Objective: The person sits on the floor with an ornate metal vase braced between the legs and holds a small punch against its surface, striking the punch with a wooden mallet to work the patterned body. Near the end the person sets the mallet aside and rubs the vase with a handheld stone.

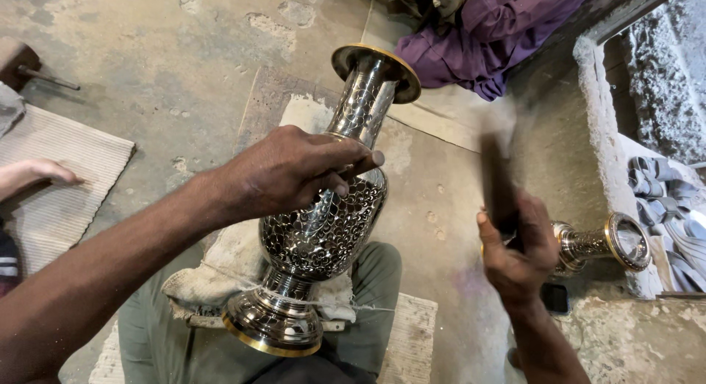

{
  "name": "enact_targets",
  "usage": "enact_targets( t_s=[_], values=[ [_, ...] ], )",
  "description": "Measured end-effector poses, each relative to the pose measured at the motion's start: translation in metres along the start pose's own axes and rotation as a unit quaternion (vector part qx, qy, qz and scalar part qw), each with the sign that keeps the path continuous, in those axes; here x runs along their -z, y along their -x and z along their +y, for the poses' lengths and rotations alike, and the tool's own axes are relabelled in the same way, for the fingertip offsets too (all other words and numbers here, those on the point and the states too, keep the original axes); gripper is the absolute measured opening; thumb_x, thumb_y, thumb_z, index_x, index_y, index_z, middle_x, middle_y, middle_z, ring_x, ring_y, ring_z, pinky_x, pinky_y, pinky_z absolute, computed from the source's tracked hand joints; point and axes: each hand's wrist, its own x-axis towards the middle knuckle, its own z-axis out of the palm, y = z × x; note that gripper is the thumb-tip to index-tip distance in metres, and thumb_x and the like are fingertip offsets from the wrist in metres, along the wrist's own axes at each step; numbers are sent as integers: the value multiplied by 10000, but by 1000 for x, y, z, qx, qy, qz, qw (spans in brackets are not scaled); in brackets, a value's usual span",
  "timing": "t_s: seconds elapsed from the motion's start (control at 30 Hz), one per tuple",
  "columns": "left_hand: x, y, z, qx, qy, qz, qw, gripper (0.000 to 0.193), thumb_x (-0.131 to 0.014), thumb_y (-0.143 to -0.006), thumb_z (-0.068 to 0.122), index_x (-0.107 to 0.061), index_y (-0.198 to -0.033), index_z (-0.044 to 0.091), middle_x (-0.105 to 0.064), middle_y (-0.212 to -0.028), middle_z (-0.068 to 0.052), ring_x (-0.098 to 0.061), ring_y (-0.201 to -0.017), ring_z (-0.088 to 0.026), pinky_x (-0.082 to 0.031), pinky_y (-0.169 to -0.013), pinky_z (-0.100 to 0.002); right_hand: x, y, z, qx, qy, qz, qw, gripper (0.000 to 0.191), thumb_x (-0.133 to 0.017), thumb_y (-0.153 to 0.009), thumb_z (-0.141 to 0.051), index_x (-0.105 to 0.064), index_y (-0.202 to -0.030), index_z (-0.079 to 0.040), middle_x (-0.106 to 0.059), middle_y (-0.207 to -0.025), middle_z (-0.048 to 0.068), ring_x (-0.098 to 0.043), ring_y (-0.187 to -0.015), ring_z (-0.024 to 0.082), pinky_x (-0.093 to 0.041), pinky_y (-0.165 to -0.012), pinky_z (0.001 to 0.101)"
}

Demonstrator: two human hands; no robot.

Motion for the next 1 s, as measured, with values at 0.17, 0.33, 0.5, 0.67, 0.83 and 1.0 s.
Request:
enact_targets(
  t_s=[0.17,0.33,0.5,0.67,0.83,1.0],
  values=[
    [-2,-1,-1,62,-5,-49,997,375,-672,-924,163,-625,-1293,120,-777,-1059,-81,-791,-854,-243,-666,-744,-405,-2,4,7,47,34,-6,998,522,-800,-907,20,-619,-1391,-51,-647,-1070,110,-622,-858,193,-526,-689,293],
    [0,0,-3,38,-12,-40,998,363,-687,-911,138,-631,-1268,106,-776,-1072,-89,-788,-895,-252,-663,-784,-413,-2,6,8,108,83,-1,991,590,-762,-912,55,-591,-1468,-50,-651,-1143,128,-651,-919,221,-553,-765,325],
    [0,-1,-6,78,0,-69,995,356,-657,-938,110,-623,-1291,120,-777,-1045,-68,-805,-902,-216,-677,-814,-388,-6,4,4,139,101,3,985,564,-729,-917,93,-617,-1449,-56,-648,-1197,163,-672,-972,248,-578,-808,336],
    [1,0,-7,32,1,-45,998,362,-663,-926,94,-629,-1286,105,-773,-1148,-85,-791,-946,-242,-657,-861,-409,-6,4,2,82,43,-6,996,581,-746,-870,81,-612,-1420,-48,-638,-1166,155,-668,-992,248,-573,-802,326],
    [2,0,-7,39,8,-56,998,383,-647,-926,95,-621,-1308,109,-763,-1179,-94,-794,-921,-231,-656,-847,-408,-4,7,7,66,34,-1,997,611,-746,-876,82,-589,-1449,-61,-642,-1206,156,-684,-996,242,-587,-847,344],
    [1,1,-10,32,18,-59,998,385,-614,-945,82,-608,-1329,112,-767,-1190,-89,-797,-919,-223,-669,-833,-392,-7,5,17,132,43,-2,990,652,-709,-877,66,-557,-1493,-84,-656,-1264,190,-702,-1118,307,-627,-955,401]
  ],
)
